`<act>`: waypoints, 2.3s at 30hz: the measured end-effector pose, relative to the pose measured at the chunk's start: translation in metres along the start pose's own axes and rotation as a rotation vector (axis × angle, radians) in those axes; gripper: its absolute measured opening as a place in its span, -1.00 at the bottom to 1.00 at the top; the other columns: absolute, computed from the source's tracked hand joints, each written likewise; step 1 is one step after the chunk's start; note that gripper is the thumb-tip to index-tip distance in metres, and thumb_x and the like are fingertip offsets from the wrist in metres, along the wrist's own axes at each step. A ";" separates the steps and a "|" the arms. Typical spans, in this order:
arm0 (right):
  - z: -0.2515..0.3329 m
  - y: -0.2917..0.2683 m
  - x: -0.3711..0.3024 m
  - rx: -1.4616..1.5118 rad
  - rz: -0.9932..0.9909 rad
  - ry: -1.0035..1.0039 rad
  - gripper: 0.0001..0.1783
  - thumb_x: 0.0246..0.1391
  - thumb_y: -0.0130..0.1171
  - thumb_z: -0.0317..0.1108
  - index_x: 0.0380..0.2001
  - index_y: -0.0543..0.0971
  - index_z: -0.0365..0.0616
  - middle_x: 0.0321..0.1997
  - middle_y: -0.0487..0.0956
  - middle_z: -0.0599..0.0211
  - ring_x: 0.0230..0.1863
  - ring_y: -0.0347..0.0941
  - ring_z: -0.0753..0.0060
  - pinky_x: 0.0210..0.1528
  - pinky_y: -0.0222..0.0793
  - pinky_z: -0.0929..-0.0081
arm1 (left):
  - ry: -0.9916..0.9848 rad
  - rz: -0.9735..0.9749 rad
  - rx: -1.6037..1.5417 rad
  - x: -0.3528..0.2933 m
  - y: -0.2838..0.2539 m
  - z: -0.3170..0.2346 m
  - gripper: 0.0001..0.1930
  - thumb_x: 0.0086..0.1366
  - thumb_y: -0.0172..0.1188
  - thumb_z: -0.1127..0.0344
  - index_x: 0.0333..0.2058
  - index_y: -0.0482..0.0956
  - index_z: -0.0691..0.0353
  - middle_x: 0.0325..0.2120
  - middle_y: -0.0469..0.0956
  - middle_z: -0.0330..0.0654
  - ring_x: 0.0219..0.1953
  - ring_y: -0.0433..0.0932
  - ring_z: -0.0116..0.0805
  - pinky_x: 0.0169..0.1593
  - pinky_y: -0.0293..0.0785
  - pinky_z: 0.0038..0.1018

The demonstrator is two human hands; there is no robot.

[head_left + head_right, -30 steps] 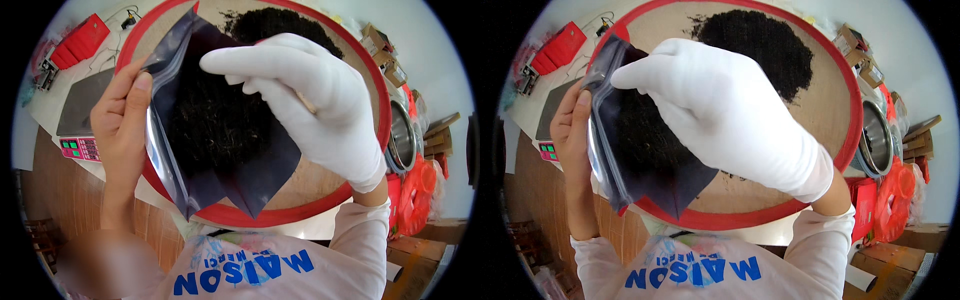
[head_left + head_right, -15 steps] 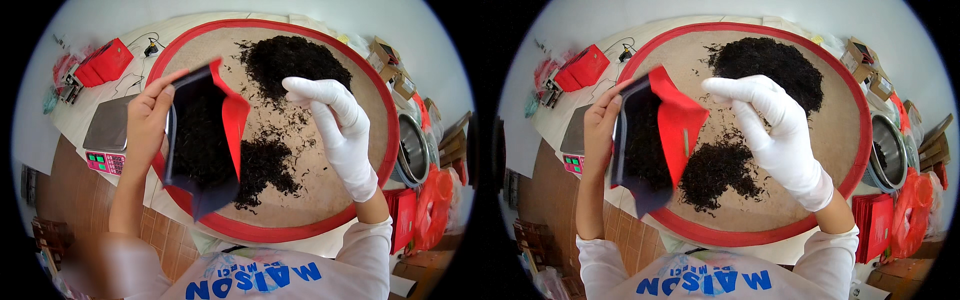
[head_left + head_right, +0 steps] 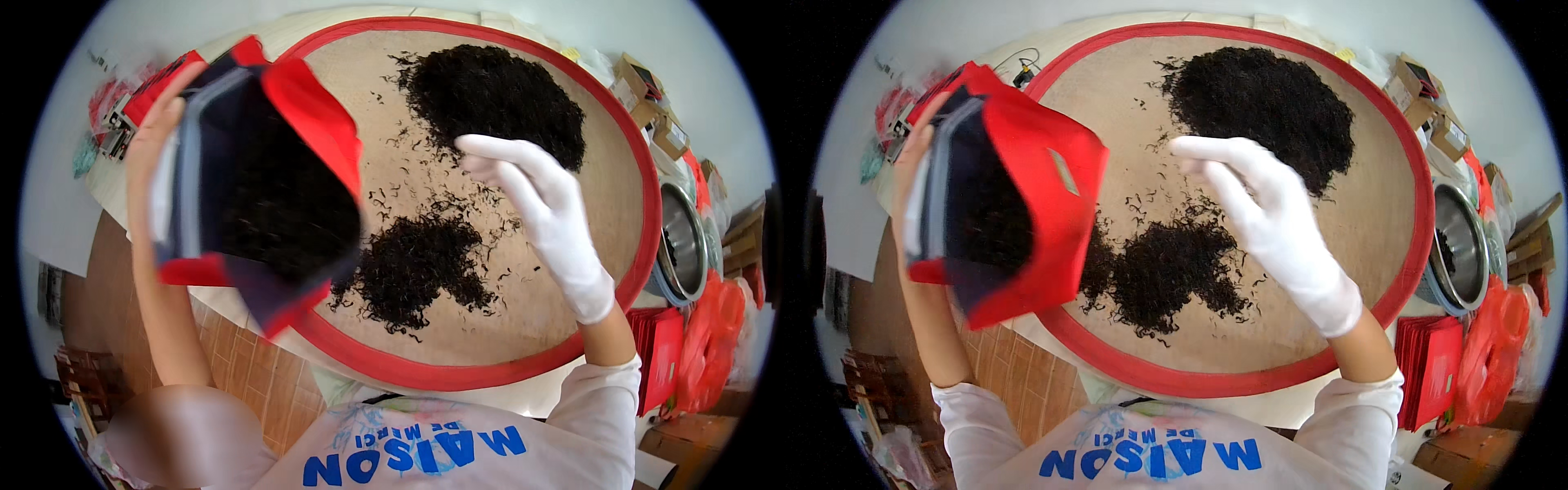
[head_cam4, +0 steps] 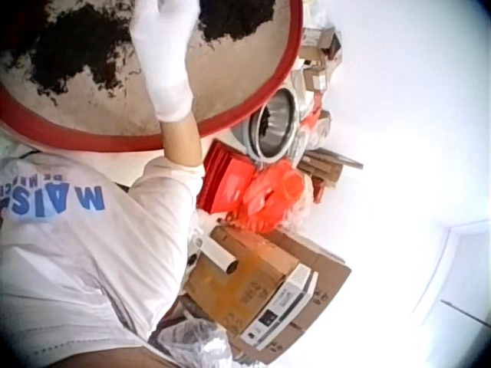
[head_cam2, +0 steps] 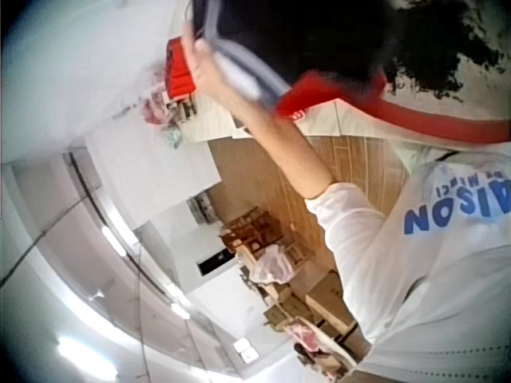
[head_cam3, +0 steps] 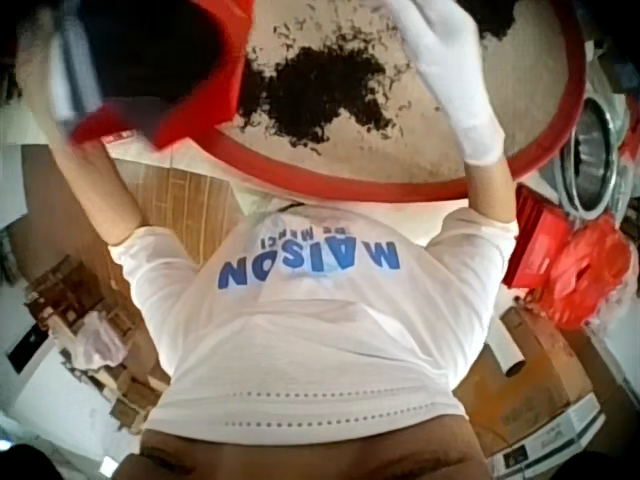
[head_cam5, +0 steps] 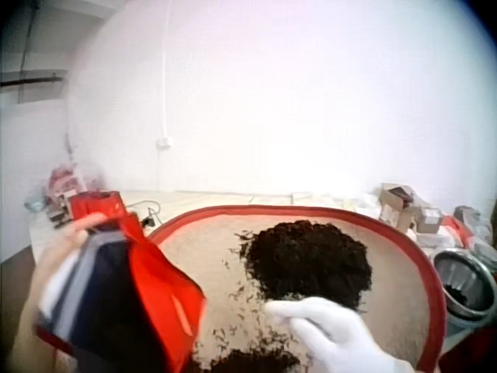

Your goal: The person scoops dried tea leaves from a large red-rimmed tray into red packaging bags. They place the filled bags onto a digital scale to weigh them, then set the completed packages aside. The person also manually inspects the tea leaves by picking them up and examining them closely.

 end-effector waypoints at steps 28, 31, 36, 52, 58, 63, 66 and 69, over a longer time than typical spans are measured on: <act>-0.110 0.093 0.001 0.275 0.611 0.489 -0.61 0.34 -0.05 -0.21 0.09 0.47 -0.21 -0.17 0.58 0.39 -0.18 0.48 0.57 -0.05 0.38 0.61 | -0.057 -0.955 0.111 0.066 -0.364 0.102 -0.84 0.22 0.15 0.28 -0.37 0.63 0.23 -0.73 0.31 -0.37 -0.72 0.25 -0.53 -0.66 0.14 -0.56; -0.102 0.094 0.001 0.206 0.625 0.511 -0.60 0.34 -0.05 -0.19 0.07 0.49 -0.23 -0.17 0.60 0.34 -0.18 0.49 0.55 -0.04 0.39 0.57 | -0.311 -0.722 0.376 0.056 -0.371 0.091 -0.77 0.23 0.12 0.20 -0.34 0.60 0.26 -0.69 0.34 -0.34 -0.70 0.28 -0.53 -0.66 0.16 -0.53; -0.105 0.096 0.001 0.154 0.583 0.532 -0.57 0.33 -0.06 -0.15 0.06 0.50 -0.26 -0.18 0.61 0.31 -0.20 0.52 0.53 -0.05 0.41 0.56 | -0.089 -0.709 0.513 0.026 -0.325 0.042 -0.60 0.24 0.06 0.08 -0.13 0.55 0.31 -0.64 0.40 -0.32 -0.67 0.30 -0.59 -0.65 0.19 -0.55; -0.104 0.137 -0.006 0.096 0.584 0.528 -0.59 0.31 -0.01 -0.16 0.03 0.53 -0.25 -0.18 0.63 0.30 -0.20 0.53 0.53 -0.07 0.40 0.59 | -0.062 -0.785 0.553 -0.055 -0.361 0.040 -0.55 0.30 0.05 0.11 0.11 0.46 0.14 -0.60 0.31 -0.46 -0.61 0.20 -0.67 -0.57 0.11 -0.65; -0.107 0.092 -0.018 -0.015 0.436 0.519 -0.57 0.28 0.03 -0.11 0.02 0.54 -0.22 -0.15 0.62 0.32 -0.21 0.53 0.52 -0.07 0.39 0.57 | -0.134 -0.761 0.551 -0.052 -0.347 0.052 -0.56 0.32 0.04 0.12 0.12 0.46 0.14 -0.63 0.29 -0.46 -0.63 0.20 -0.68 -0.57 0.11 -0.66; -0.106 0.063 -0.023 -0.162 0.273 0.509 -0.60 0.29 0.02 -0.07 -0.17 0.62 -0.19 -0.48 0.55 0.50 -0.49 0.40 0.63 -0.39 0.28 0.64 | -0.135 -0.736 0.456 -0.061 -0.347 0.074 -0.59 0.35 0.02 0.19 0.13 0.45 0.12 -0.58 0.32 -0.46 -0.59 0.22 -0.67 -0.54 0.15 -0.67; -0.087 0.057 -0.007 -0.296 0.232 0.540 -0.58 0.30 0.04 -0.07 -0.44 0.65 -0.16 -0.73 0.37 0.63 -0.68 0.18 0.73 -0.62 0.04 0.66 | -0.115 -0.725 0.512 -0.081 -0.316 0.099 -0.58 0.33 0.03 0.21 0.13 0.45 0.17 -0.49 0.43 -0.36 -0.52 0.36 -0.58 -0.46 0.28 -0.61; -0.085 0.064 0.011 -0.391 0.246 0.417 -0.62 0.28 0.09 -0.14 -0.45 0.66 -0.21 -0.68 0.44 0.59 -0.62 0.22 0.76 -0.55 0.11 0.68 | -0.084 -0.763 0.568 -0.114 -0.330 0.156 -0.58 0.31 0.06 0.22 0.10 0.44 0.26 -0.36 0.54 -0.20 -0.38 0.50 -0.36 -0.21 0.45 -0.47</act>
Point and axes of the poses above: each hand's wrist, its own x-axis towards the middle knuckle, its own y-axis out of the palm, z = x × y, the point moved 5 cm from there along x, towards the middle knuckle
